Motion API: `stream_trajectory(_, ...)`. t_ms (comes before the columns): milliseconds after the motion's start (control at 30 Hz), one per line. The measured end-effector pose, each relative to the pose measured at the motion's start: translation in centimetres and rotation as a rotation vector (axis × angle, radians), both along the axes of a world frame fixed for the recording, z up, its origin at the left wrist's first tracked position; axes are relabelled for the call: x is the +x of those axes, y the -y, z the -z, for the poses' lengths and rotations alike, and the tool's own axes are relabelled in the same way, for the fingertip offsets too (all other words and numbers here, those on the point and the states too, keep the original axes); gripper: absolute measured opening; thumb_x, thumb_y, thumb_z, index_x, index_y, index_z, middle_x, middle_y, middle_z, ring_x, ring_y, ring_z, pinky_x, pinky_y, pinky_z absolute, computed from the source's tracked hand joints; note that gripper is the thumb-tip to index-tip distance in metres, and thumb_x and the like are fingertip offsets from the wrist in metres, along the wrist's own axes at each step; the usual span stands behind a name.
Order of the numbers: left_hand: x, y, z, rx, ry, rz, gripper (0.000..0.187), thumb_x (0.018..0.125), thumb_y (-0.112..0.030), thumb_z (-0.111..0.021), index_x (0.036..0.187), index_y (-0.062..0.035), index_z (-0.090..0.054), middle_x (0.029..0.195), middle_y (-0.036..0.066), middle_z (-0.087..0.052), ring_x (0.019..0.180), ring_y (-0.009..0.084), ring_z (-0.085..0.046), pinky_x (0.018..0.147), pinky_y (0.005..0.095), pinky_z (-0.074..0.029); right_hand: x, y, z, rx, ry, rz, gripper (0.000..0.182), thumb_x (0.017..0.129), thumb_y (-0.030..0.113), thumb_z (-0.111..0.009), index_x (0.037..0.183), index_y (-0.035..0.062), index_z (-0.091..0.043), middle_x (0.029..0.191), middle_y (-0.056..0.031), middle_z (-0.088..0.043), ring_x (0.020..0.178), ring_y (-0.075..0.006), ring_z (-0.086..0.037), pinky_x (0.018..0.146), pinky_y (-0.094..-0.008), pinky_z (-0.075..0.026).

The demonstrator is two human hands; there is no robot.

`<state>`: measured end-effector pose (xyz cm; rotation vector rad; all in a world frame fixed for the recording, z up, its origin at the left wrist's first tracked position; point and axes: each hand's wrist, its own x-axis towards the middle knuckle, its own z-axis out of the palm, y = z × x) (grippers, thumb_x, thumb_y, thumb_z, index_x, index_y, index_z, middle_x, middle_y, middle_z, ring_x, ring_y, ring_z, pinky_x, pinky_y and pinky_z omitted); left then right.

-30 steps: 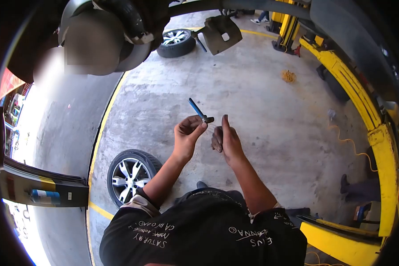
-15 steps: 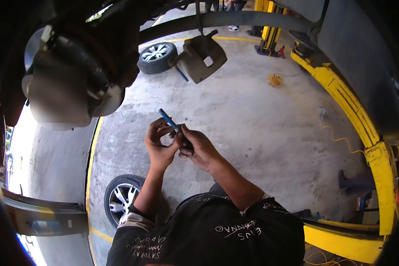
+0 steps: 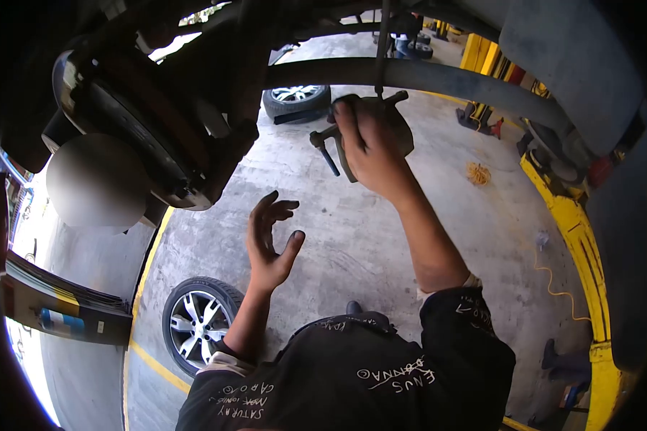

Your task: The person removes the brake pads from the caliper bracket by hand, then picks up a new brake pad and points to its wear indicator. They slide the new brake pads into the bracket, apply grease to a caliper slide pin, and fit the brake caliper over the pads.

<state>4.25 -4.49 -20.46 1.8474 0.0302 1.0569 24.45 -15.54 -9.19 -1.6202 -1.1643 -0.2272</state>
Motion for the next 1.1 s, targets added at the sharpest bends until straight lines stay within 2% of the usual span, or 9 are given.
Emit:
stream_trajectory(200,-2.1,-0.1,2.1,-0.074,-0.024,-0.077,0.065,0.087,-0.001,-0.065,0.145,0.0005,-0.036,0.12,0.018,-0.064,0.114,0.0249,-0.061,0.097,0.0388,-0.047,1.0,-3.2,-2.1,0.114,0.284,-0.17,0.03,0.109,0.027,-0.047,0.109,-0.0005,-0.059,0.086,-0.0124,-0.067,0.073,-0.0212,-0.061,0.071,-0.0342,-0.049)
stream_trajectory(333,-3.6,-0.5,2.9,-0.115,-0.024,-0.142,0.065,0.086,0.002,-0.065,0.144,-0.0011,-0.037,0.118,0.016,-0.066,0.108,0.0221,-0.063,0.094,0.0355,-0.048,3.0,-4.9,-0.7,0.147,0.564,-0.169,0.03,0.109,0.027,-0.045,0.115,0.0002,-0.058,0.074,-0.0069,-0.056,0.069,-0.0129,-0.056,0.066,-0.028,-0.048)
stream_trajectory(400,-4.2,-0.6,3.1,-0.164,-0.038,-0.165,0.064,0.087,0.002,-0.064,0.144,-0.0017,-0.037,0.118,0.016,-0.066,0.108,0.0216,-0.063,0.094,0.0356,-0.048,3.3,-4.9,-0.7,0.039,0.321,-0.293,0.029,0.109,0.025,-0.047,0.124,0.0032,-0.058,0.073,-0.0034,-0.05,0.067,-0.0111,-0.052,0.065,-0.0263,-0.047)
stream_trajectory(467,-4.7,-0.7,3.3,-0.169,-0.041,-0.18,0.063,0.087,0.002,-0.064,0.145,-0.002,-0.037,0.117,0.016,-0.066,0.108,0.0216,-0.063,0.093,0.0356,-0.048,3.4,-4.6,-1.4,-0.208,0.175,-0.354,0.053,0.09,-0.001,-0.068,0.14,0.0058,-0.051,0.123,-0.0132,-0.063,0.091,-0.0231,-0.068,0.081,-0.0312,-0.059)
stream_trajectory(600,-5.3,-0.7,3.9,-0.206,-0.054,-0.189,0.062,0.09,0.001,-0.062,0.145,-0.0025,-0.036,0.117,0.016,-0.066,0.109,0.022,-0.063,0.093,0.0356,-0.048,0.6,-5.1,-4.9,-0.546,-0.03,-0.148,0.047,0.094,0.002,-0.063,0.139,0.0049,-0.053,0.127,-0.0148,-0.06,0.102,-0.0249,-0.066,0.088,-0.0314,-0.056)
stream_trajectory(667,-5.6,-0.6,4.0,-0.212,-0.06,-0.192,0.061,0.09,0.0,-0.062,0.145,-0.0025,-0.036,0.117,0.016,-0.066,0.109,0.0223,-0.063,0.093,0.0355,-0.048,2.6,-7.6,-1.3,0.198,0.581,-0.394,0.027,0.108,0.022,-0.046,0.123,0.0049,-0.061,0.085,-0.009,-0.058,0.073,-0.0171,-0.055,0.074,-0.0311,-0.048)
stream_trajectory(800,-6.5,-0.4,4.1,-0.203,-0.09,-0.223,0.06,0.091,0.0,-0.061,0.146,-0.0025,-0.035,0.117,0.017,-0.066,0.11,0.0227,-0.063,0.093,0.0352,-0.048,0.8,-7.2,-2.0,0.153,0.415,-0.455,0.027,0.107,0.021,-0.049,0.123,0.0051,-0.062,0.083,-0.0101,-0.061,0.076,-0.0201,-0.055,0.077,-0.0332,-0.047)
stream_trajectory(900,-7.0,-0.3,4.4,-0.244,-0.081,-0.239,0.06,0.092,0.0,-0.061,0.146,-0.0025,-0.035,0.116,0.017,-0.066,0.11,0.0228,-0.063,0.092,0.0347,-0.048,0.4,-6.9,-2.2,-0.042,0.049,-0.452,0.026,0.108,0.023,-0.047,0.106,0.0025,-0.063,0.073,-0.0064,-0.055,0.067,-0.017,-0.05,0.066,-0.0333,-0.043)
stream_trajectory(1100,-7.2,-0.2,4.7,-0.252,-0.106,-0.24,0.059,0.093,-0.001,-0.06,0.147,-0.0028,-0.035,0.116,0.017,-0.065,0.111,0.0227,-0.063,0.092,0.0344,-0.048,-1.3,-5.2,-3.5,-0.159,-0.167,-0.466,0.027,0.108,0.021,-0.046,0.1,0.0009,-0.061,0.072,-0.0034,-0.053,0.065,-0.0148,-0.049,0.062,-0.0329,-0.041)
